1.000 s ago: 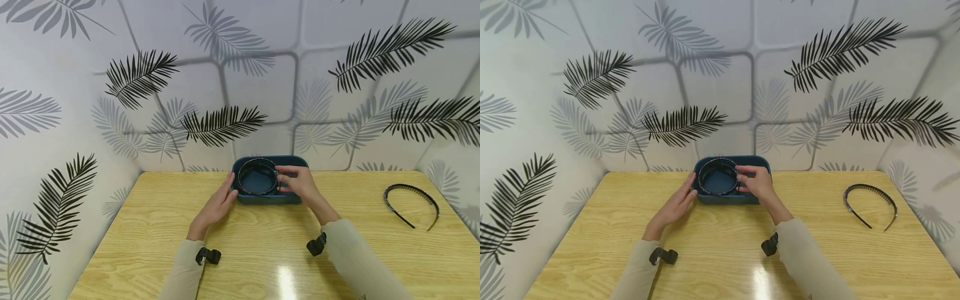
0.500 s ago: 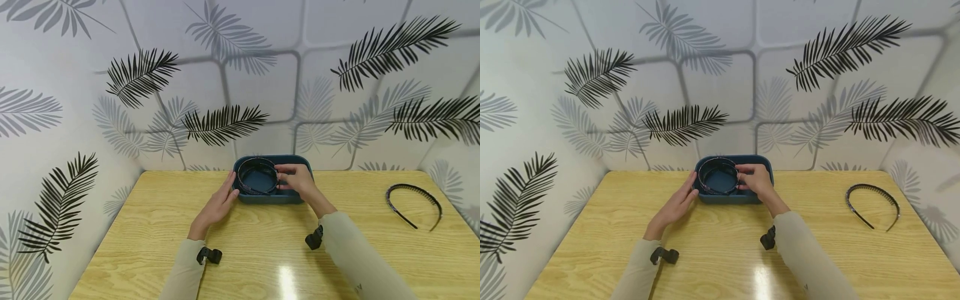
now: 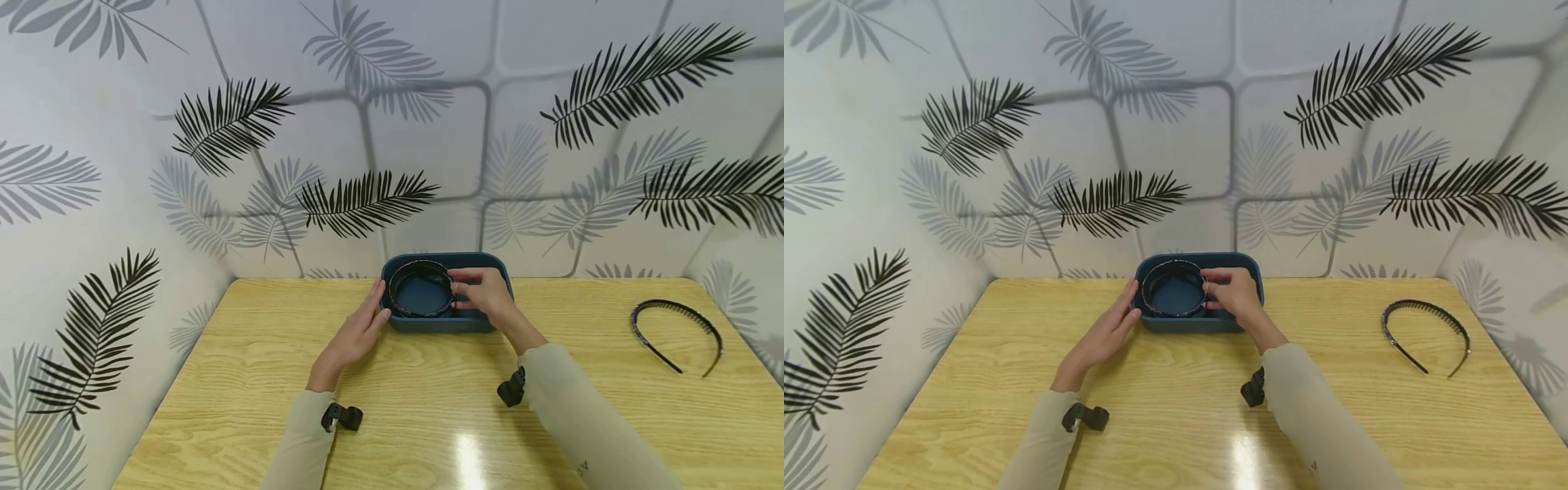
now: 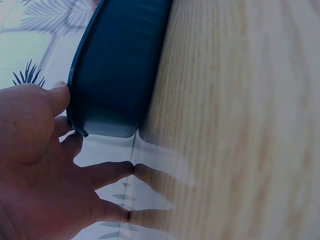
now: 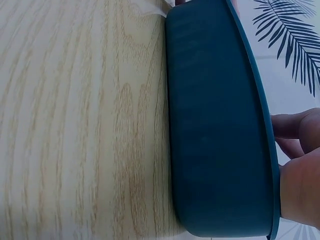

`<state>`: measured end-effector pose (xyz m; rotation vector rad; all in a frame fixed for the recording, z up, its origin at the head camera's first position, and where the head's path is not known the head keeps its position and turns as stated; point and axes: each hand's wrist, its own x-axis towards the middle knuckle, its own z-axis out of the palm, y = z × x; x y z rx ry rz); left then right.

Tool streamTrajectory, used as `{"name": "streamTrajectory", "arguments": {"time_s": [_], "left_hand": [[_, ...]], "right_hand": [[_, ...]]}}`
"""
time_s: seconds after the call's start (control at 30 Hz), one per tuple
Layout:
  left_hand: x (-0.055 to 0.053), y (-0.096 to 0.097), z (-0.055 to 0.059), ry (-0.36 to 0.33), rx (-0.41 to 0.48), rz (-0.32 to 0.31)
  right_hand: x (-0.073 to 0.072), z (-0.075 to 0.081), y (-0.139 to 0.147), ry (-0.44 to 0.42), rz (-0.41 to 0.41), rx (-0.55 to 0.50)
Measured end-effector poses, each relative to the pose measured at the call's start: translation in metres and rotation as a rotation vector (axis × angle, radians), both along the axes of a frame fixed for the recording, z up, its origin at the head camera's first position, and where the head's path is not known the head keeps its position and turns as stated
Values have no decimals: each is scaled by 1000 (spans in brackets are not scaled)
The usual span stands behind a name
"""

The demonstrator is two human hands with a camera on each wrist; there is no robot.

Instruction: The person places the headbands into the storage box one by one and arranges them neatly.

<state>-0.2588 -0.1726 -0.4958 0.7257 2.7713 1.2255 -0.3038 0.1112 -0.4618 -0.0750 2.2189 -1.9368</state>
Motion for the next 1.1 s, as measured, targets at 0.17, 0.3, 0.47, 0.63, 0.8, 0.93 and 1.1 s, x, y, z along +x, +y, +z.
{"name": "streamTrajectory", "arguments": {"time_s": [0.17,0.3,0.47,0.63,0.8,0.93,1.1], "left_hand": [[0,0,-1,15,7,-2],[0,0,0,25,22,-3],[0,0,1,18,19,-3],[0,-1,1,10,13,-5],[0,-1,1,8,14,1],[0,-1,0,8,16,4],[1,-1,1,10,21,-7]], "right_hand": [[1,0,0,15,-6,12],[0,-1,-1,25,-7,22],[-1,-2,-2,35,-6,30],[-2,-2,-2,50,-12,48],[-3,-2,-3,47,-19,44],[-3,-2,-4,45,-26,47],[-3,-4,-4,44,-33,78]]}}
